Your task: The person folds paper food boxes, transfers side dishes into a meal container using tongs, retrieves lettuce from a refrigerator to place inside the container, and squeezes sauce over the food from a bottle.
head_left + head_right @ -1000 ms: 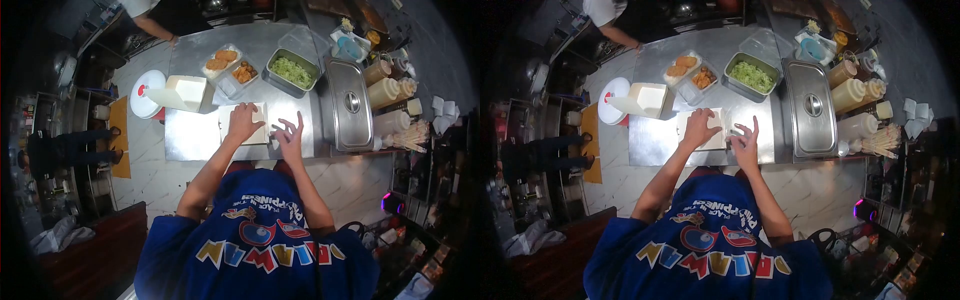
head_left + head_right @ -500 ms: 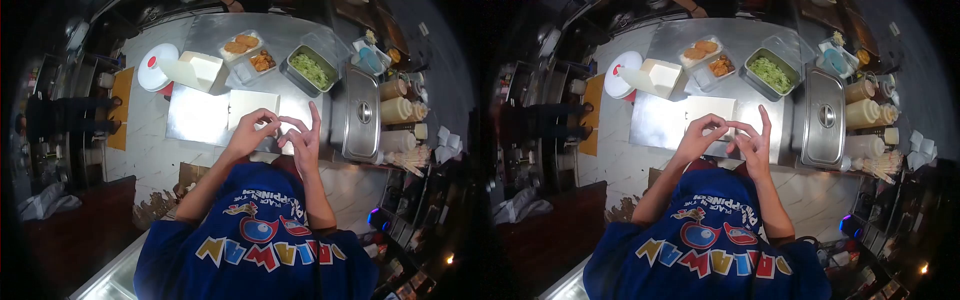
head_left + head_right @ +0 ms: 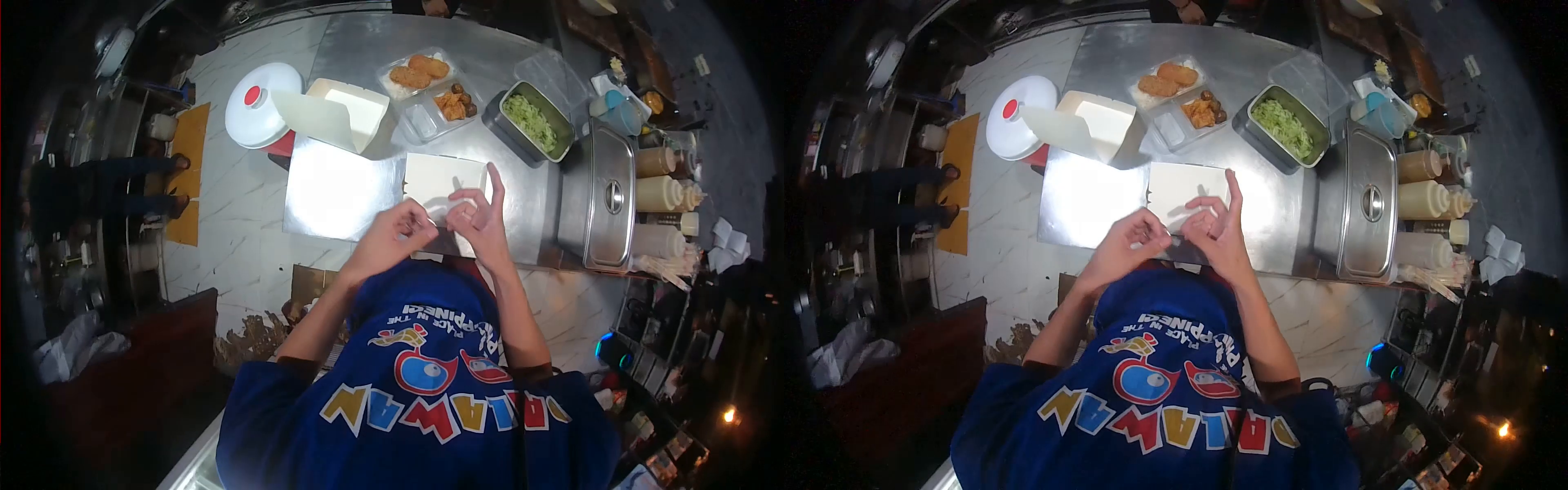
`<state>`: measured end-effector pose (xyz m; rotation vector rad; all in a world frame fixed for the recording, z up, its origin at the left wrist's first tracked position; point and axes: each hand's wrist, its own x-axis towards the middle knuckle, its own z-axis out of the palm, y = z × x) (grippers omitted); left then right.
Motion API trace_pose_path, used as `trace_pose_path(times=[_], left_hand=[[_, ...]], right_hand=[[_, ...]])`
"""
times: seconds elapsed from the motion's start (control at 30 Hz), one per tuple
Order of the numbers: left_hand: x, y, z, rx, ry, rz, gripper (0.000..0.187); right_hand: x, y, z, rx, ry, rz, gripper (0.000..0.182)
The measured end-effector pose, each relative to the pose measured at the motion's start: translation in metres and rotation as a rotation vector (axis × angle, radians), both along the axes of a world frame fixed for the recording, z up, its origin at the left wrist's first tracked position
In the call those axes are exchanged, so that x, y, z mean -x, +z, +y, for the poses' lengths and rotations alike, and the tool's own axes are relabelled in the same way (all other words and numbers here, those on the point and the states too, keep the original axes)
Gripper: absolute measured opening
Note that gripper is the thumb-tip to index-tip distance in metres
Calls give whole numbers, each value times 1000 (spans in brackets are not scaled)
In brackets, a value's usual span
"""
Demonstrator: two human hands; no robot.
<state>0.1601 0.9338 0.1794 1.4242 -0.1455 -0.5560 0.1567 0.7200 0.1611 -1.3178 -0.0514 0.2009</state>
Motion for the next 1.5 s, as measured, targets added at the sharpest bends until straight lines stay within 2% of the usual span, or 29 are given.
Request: trace_pose_path(times=[0.03,0.07,0.13,0.17,0.23,0.3,0.33,0.43,0.73,1.03,1.23,1.33,1.5], left_hand=[[-7,-9,7,58,110,-25,20],[-15,-21,13,118,219,-46,24],[-36,-64,23,0,490,-86,38],[-43,-79,25,-121,541,-77,48],[-46,-118,20,-60,517,-60,54],[-49,-125,9,4,519,-49,60],[-48,-129,8,-47,525,-67,59],[-48,-118,4,-173,561,-130,56],[-45,-110,-2,-256,585,-159,55],[-36,-136,-7,33,603,-92,54],[-34,-134,-14,-18,615,-96,59],[-27,-148,-25,-108,715,-213,58],[-24,-138,-29,-47,729,-171,58]], right_hand=[[-10,-4,9,0,-56,-47,104],[-23,-7,17,137,-57,-119,104],[-48,-17,33,409,-50,-253,103],[-60,-25,41,590,-50,-373,102],[-76,-41,52,959,-40,-611,100],[-83,-53,55,963,0,-502,100],[-85,-59,55,962,23,-444,101],[-88,-68,52,907,-5,-444,100],[-91,-74,51,969,10,-526,96],[-91,-84,46,909,-12,-601,91],[-91,-85,45,905,-8,-594,89],[-91,-87,45,895,-11,-588,89],[-87,-83,44,871,-18,-653,85]])
